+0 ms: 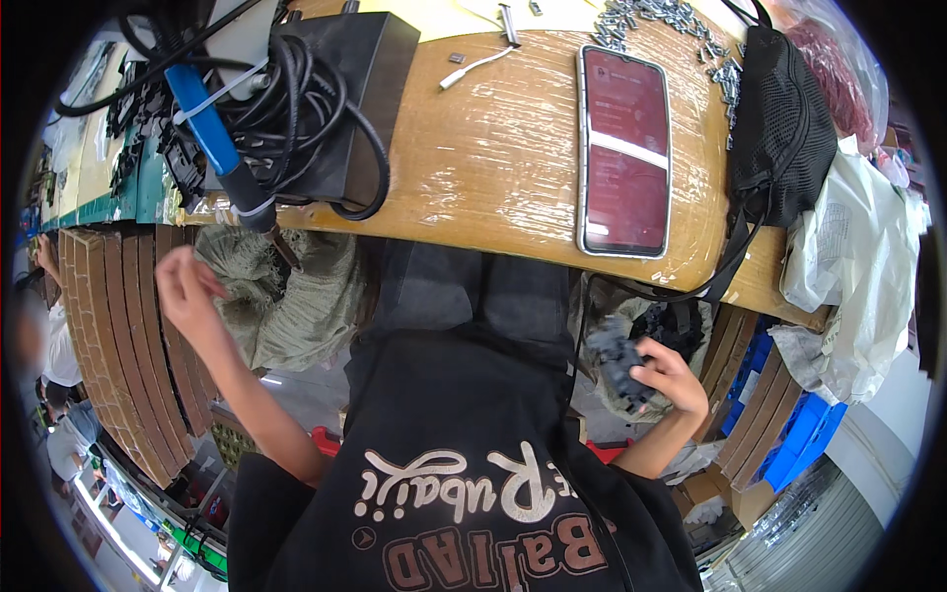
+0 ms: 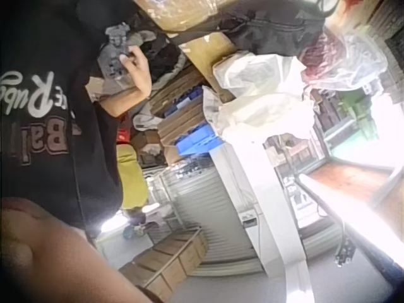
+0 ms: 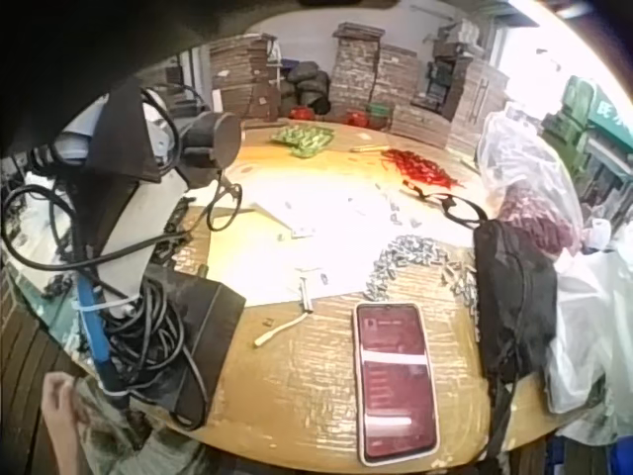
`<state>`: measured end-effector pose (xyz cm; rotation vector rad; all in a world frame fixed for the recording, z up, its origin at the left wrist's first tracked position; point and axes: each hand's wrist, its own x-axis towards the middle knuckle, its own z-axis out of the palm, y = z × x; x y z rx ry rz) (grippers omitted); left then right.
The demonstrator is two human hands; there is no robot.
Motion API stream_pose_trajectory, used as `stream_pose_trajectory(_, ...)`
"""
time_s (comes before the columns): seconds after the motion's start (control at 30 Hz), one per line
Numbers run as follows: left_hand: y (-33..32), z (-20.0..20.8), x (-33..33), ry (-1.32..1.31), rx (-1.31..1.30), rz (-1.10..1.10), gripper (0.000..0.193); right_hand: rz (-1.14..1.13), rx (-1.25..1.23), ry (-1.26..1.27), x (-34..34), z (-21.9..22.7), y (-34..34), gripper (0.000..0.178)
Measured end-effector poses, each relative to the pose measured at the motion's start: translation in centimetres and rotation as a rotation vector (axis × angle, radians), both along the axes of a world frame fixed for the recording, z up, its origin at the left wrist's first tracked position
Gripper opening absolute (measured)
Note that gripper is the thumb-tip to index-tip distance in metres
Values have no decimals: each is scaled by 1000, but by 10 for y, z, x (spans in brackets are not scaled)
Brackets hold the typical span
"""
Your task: Assembling small black plastic electronic components by inserting small pins or fasteners.
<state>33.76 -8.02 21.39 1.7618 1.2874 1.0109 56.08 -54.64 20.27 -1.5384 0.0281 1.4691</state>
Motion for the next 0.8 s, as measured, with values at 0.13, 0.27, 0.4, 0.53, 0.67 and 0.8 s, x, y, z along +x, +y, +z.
stream_pose_trajectory(0.13, 54, 13, 16, 410, 250, 10, 53, -378, -165, -120, -5, -21, -71, 12)
stream_pose_trajectory(0.27, 72, 27, 30, 644, 339, -2, 72, -674, -327, -273, -3, -74, -121, 19)
stream_pose_trajectory(0.4, 82, 35, 34, 769, 146, -37, 68, -880, -648, -409, -3, -156, -186, 21)
stream_pose_trajectory(0.53, 92, 28, 38, 544, 9, -173, 39, -1036, -782, -443, -6, -191, -192, 30)
stream_pose_trajectory(0.67, 77, 31, 48, 20, -304, -173, 14, -1102, -739, -313, -5, -196, -188, 34)
stream_pose_trajectory(0.8, 68, 38, 48, -53, -289, -133, 13, -1067, -814, -553, 5, -183, -196, 26)
